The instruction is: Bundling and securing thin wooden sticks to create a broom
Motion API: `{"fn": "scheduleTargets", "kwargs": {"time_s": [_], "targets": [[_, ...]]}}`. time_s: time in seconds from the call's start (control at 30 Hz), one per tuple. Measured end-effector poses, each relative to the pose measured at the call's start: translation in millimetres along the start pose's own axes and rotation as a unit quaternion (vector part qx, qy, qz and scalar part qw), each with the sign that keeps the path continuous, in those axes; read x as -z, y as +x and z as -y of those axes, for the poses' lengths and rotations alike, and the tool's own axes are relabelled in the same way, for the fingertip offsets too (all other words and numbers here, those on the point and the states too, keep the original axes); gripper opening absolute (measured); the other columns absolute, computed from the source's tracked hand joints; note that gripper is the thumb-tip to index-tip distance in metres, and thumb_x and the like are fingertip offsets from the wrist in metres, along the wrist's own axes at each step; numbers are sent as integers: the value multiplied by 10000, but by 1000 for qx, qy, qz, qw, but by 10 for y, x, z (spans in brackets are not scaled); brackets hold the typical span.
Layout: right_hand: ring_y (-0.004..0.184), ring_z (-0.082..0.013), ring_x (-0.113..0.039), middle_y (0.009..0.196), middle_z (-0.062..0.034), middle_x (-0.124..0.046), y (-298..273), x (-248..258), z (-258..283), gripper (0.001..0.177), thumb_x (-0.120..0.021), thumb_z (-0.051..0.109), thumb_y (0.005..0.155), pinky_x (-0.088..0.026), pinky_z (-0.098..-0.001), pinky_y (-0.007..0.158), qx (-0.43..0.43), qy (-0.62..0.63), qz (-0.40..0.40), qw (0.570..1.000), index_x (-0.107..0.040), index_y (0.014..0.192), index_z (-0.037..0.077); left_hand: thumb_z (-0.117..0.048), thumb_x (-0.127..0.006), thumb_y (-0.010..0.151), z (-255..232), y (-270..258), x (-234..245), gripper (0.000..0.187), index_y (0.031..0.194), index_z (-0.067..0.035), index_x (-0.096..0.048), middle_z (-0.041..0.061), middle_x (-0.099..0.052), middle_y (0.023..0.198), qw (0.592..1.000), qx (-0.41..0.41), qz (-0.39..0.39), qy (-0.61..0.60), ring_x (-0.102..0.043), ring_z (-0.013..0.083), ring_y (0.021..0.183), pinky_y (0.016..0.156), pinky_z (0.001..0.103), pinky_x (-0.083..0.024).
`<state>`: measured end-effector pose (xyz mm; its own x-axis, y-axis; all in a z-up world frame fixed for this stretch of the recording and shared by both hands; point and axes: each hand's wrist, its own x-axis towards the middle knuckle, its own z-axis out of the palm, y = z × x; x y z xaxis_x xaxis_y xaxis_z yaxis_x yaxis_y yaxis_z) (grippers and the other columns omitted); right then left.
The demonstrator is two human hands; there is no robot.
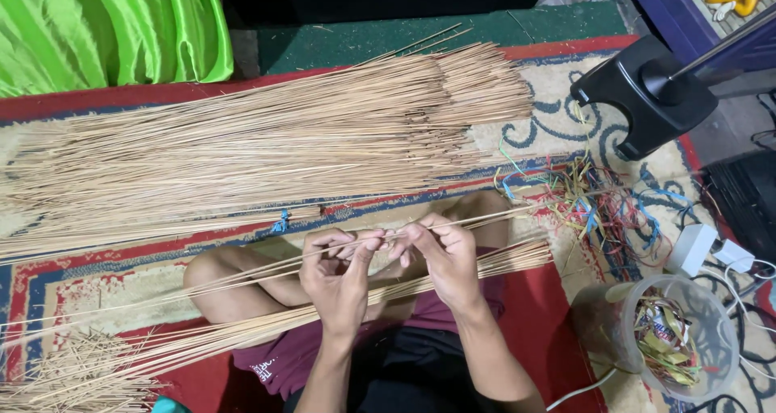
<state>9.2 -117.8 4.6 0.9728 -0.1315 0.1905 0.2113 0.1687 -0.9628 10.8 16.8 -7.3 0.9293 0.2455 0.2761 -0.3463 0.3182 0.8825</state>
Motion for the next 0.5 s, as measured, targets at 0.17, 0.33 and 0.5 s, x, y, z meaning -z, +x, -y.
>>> {"fn": "scheduleTargets", "kwargs": {"time_s": [0.17,0.33,0.5], "targets": [[592,-177,-658,784,-160,-755,-9,46,34,138,-663,102,982,-572,-261,601,24,-25,31,999,-669,928,-25,45,-736,910,30,-12,10,278,1011,-80,-509,146,-690,856,1000,7,5,0,-804,299,908,796,301,-644],[690,-185,-700,856,-181,-754,-95,56,-81,197,-707,139,960,-598,-274,662,1,-1,72,997,-616,1025,-23,67,-698,924,-45,-60,-23,271,1013,-81,-489,178,-713,884,1000,-3,9,-8,-801,299,893,827,325,-640],[441,-142,-520,533,-92,-553,-104,-57,-229,284,-588,81,1011,-426,-247,547,-16,133,-136,982,-536,732,74,28,-722,908,-133,-140,-85,218,963,-67,-534,191,-766,883,998,6,57,8,-810,280,887,813,330,-658]]}}
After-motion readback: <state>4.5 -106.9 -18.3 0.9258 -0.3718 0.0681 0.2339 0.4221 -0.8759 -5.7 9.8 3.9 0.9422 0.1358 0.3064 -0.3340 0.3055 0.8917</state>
